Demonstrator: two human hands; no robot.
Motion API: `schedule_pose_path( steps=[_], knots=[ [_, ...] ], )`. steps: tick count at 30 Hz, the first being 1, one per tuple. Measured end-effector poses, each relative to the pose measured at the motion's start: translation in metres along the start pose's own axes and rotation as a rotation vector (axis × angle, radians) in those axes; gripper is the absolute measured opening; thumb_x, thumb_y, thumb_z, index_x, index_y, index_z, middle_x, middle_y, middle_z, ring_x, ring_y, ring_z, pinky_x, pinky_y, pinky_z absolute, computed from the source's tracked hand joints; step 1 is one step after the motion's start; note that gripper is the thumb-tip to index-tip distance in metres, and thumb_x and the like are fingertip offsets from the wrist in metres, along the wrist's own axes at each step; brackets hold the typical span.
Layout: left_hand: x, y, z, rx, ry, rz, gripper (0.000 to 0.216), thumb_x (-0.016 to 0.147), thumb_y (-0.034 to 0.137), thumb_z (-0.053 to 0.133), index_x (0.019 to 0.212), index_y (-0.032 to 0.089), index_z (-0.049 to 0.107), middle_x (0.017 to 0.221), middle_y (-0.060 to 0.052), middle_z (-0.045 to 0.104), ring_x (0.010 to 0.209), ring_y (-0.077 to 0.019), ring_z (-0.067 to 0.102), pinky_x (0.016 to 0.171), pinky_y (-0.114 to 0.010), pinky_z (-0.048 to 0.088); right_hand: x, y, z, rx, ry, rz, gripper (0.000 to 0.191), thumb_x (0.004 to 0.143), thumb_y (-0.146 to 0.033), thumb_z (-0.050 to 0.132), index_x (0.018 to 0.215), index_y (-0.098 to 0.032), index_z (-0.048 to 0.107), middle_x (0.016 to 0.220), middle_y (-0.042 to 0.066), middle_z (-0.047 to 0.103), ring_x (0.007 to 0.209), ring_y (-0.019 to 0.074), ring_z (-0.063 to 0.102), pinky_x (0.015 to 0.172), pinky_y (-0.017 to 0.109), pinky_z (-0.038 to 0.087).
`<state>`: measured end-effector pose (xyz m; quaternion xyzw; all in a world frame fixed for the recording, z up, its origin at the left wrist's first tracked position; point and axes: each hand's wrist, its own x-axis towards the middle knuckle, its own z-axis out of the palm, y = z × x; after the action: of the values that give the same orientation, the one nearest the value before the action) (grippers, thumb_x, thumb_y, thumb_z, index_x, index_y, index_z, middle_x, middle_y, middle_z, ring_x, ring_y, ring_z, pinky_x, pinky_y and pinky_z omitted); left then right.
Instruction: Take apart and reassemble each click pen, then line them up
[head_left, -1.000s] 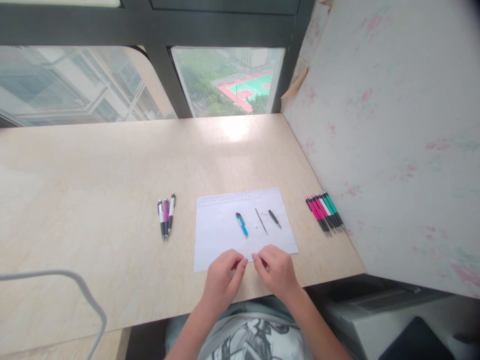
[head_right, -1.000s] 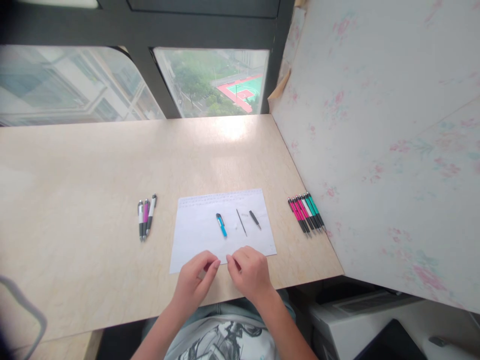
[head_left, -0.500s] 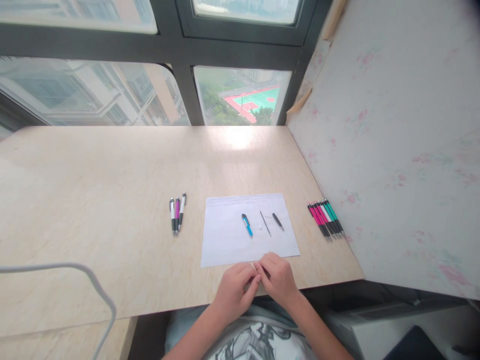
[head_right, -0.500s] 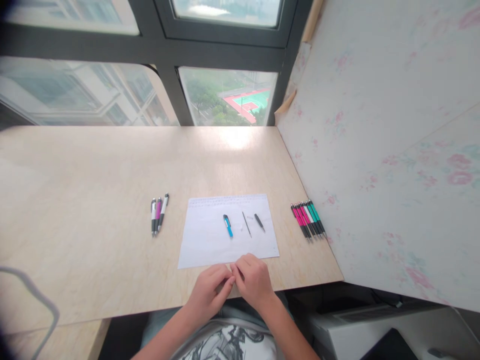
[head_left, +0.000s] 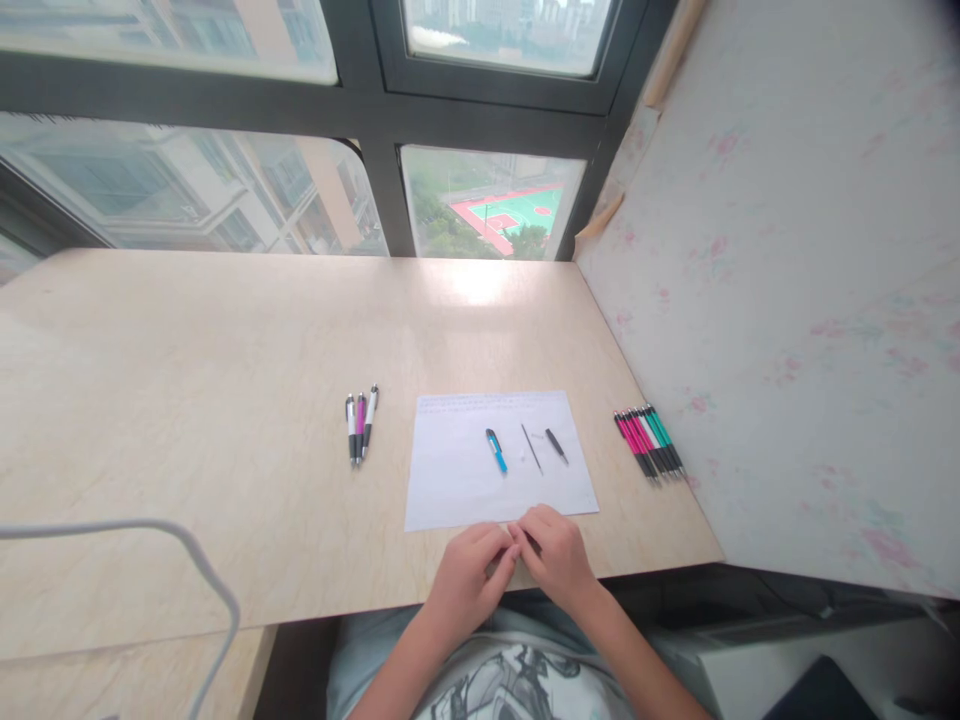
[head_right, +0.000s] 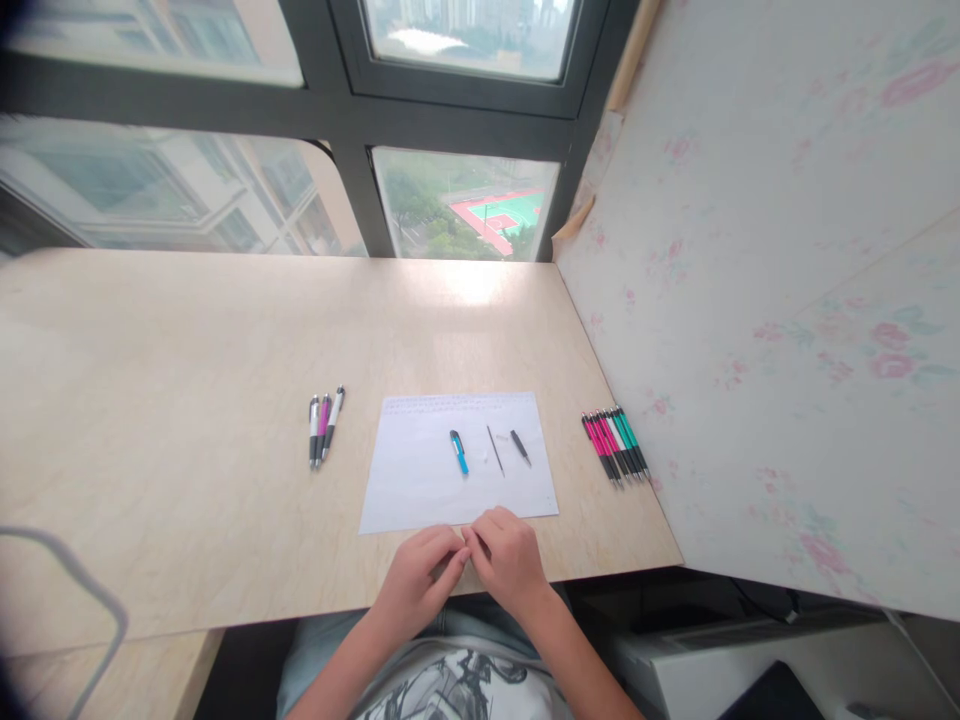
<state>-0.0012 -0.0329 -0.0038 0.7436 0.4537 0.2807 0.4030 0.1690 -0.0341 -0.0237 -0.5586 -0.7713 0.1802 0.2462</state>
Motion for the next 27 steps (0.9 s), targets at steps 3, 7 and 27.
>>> schedule_pose_path(
  steps=[3,7,27],
  knots=[
    [0.001,0.002,0.001,-0.086,0.032,-0.061,0.025,0.093,0.031,0.048,0.074,0.019,0.060,0.070,-0.003,0.061,0.068,-0.0164,0.054,0.066,-0.028,0.040,0.003,-0.001,-0.004,0.035,-0.046,0.018,0.031,0.096,-0.027,0.045,0.069,-0.019,0.060,0.068,0.003,0.062,0.068,0.0159,0.055,0.063,0.026,0.035],
    [0.009,0.006,-0.002,-0.357,0.186,-0.278,0.033,0.091,0.041,0.051,0.068,0.018,0.058,0.061,-0.001,0.058,0.058,-0.0146,0.051,0.059,-0.026,0.040,0.021,-0.006,-0.007,0.008,-0.025,0.144,0.021,0.095,-0.028,0.049,0.087,-0.021,0.066,0.073,0.002,0.068,0.068,0.0160,0.061,0.063,0.026,0.038],
    [0.036,0.000,-0.008,-0.871,0.355,-0.476,0.038,0.082,0.047,0.062,0.102,0.015,0.063,0.076,-0.005,0.066,0.065,-0.0142,0.058,0.063,-0.026,0.045,0.052,-0.023,-0.011,0.002,0.173,0.195,0.022,0.092,-0.031,0.051,0.095,-0.020,0.069,0.060,0.000,0.061,0.057,0.0144,0.058,0.058,0.024,0.037]
  ],
)
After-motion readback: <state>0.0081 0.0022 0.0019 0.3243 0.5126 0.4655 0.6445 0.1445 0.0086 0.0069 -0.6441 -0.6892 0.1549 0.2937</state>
